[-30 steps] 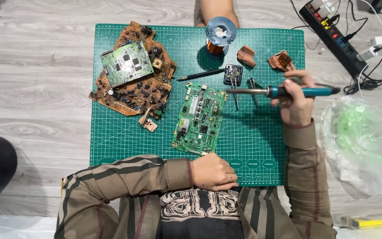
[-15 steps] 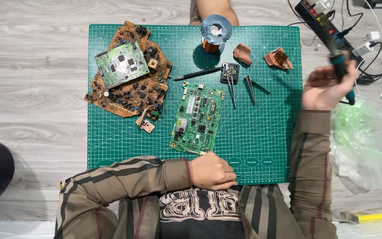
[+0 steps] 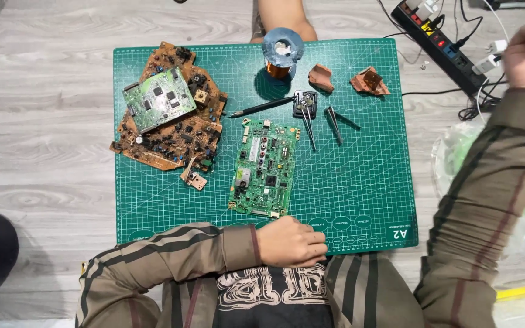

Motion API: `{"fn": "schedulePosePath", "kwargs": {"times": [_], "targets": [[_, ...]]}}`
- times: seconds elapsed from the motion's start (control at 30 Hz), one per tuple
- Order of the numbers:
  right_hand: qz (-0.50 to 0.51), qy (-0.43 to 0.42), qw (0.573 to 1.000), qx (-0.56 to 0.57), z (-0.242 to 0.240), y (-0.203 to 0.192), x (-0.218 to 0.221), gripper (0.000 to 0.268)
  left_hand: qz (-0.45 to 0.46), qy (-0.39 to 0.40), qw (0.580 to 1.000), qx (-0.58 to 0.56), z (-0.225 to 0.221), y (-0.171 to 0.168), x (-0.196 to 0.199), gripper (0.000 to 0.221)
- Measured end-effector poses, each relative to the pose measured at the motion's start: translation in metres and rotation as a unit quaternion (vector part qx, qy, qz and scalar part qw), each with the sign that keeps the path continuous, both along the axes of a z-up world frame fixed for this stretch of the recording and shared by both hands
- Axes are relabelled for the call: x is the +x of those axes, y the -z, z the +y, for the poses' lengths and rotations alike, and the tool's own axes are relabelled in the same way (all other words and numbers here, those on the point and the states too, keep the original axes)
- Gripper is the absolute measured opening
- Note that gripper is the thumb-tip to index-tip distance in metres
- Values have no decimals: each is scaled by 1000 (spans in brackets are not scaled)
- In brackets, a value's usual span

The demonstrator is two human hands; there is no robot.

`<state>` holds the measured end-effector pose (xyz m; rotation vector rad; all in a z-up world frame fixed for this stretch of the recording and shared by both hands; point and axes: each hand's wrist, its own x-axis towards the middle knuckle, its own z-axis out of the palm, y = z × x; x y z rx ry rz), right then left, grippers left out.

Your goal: Soldering components on a circuit board and inspecting the work on a repair mat.

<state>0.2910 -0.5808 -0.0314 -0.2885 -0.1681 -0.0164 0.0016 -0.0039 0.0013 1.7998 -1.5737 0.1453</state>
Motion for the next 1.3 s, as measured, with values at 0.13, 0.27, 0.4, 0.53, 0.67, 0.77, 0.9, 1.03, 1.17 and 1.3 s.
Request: {"fn": "schedulePosePath", "kwargs": {"times": [0.13,0.27,0.4,0.53,0.67,0.77,0.9,1.03,1.17,1.3], "targets": [[173,167,956,-168,136,-69,-53,16,-58,-2,996,69,-30,-6,6,12],[220,241,917,-227,188,-85,-68,32,-168,-28,984,60,-101,-5,44,26],[221,253,912,-234,180,-79,-69,34,-216,-23,953,212,-179,5,103,61],[303,202,912,-187,181,-67,-70,22,-189,-36,941,278,-224,20,137,81],[323,224,890,-233,176,-64,-80,32,-196,18,961,193,-238,40,151,84],[269,226,884,-307,144,-80,-90,19,-202,12,945,256,-241,37,148,86],[261,240,881,-313,79,-61,-93,18,-197,19,946,255,-248,42,141,86],[225,261,879,-329,40,-42,-101,17,-194,17,947,255,-252,42,145,86],[188,282,877,-341,22,-18,-117,16,-193,14,947,257,-251,44,147,86],[161,293,876,-347,24,-9,-120,16,-193,9,946,260,-243,40,142,86]]}}
